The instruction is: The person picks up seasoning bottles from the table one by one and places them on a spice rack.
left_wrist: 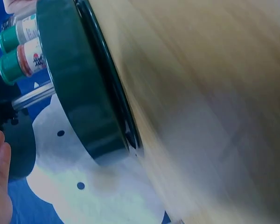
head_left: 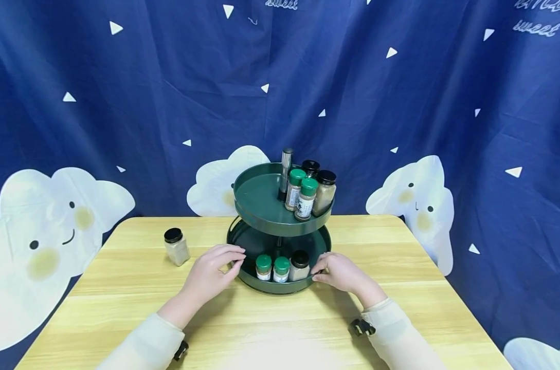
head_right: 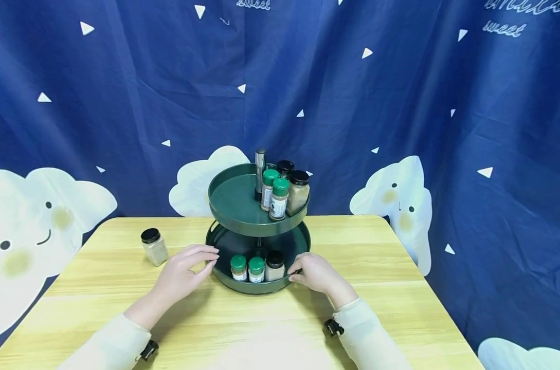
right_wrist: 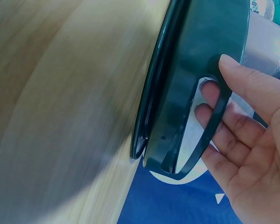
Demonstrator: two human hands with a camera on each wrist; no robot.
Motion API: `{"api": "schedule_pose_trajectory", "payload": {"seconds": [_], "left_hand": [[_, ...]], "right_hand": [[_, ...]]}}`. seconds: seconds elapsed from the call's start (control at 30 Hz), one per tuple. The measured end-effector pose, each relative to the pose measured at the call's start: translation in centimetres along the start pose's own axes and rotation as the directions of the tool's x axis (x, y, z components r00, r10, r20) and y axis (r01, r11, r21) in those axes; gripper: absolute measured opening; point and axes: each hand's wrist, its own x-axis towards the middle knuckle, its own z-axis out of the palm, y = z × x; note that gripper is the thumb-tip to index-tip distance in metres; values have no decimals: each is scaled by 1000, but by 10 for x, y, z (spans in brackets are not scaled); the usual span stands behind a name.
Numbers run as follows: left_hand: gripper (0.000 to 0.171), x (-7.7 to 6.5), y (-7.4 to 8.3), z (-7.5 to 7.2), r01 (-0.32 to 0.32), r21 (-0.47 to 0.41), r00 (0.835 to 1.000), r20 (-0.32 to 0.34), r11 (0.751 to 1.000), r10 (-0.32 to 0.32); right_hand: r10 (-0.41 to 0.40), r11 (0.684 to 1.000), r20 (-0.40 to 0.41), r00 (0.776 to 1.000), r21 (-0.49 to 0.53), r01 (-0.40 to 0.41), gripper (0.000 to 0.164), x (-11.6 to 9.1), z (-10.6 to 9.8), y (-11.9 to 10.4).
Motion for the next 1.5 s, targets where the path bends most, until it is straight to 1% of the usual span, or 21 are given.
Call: {"api": "schedule_pose_trajectory", "payload": {"seconds": [0.2, 0.37, 0.6, 0.8, 0.87, 1.03, 1.27, 1.5], "left_hand": [[24, -2, -7, -8, 15, 15, 999, -37, 1000, -15], [25, -3, -12, -11, 25, 30, 999, -40, 999, -24], [25, -2, -19, -16, 19, 45, 998, -55, 999, -17], [23, -2, -26, -21, 63, 36, 996, -66, 997, -61], [23, -3, -28, -23, 67, 41, 995, -75, 997, -64], [23, -6, -35, -27, 76, 73, 993, -100, 994, -69], [26, -11, -45, -34, 138, 110, 985, -116, 984, -125], [29, -12, -56, -38, 182, 148, 978, -129, 972, -164]], "right_hand": [[0, 1000, 2, 1000, -3, 0, 7, 1, 0, 1], [5, 1000, 11, 1000, -2, -5, 7, 1, -1, 0], [-3, 1000, 10, 1000, 3, 3, 7, 1, 0, 1], [-11, 1000, 1, 1000, 1, 11, 7, 1, 0, 4], [-11, 1000, 1, 1000, -2, 11, 7, 2, 1, 4], [-8, 1000, 8, 1000, -3, 8, 7, 2, 1, 3], [-6, 1000, 9, 1000, -8, 6, 7, 2, 1, 3], [-4, 1000, 6, 1000, 3, 4, 7, 2, 1, 3]]}}
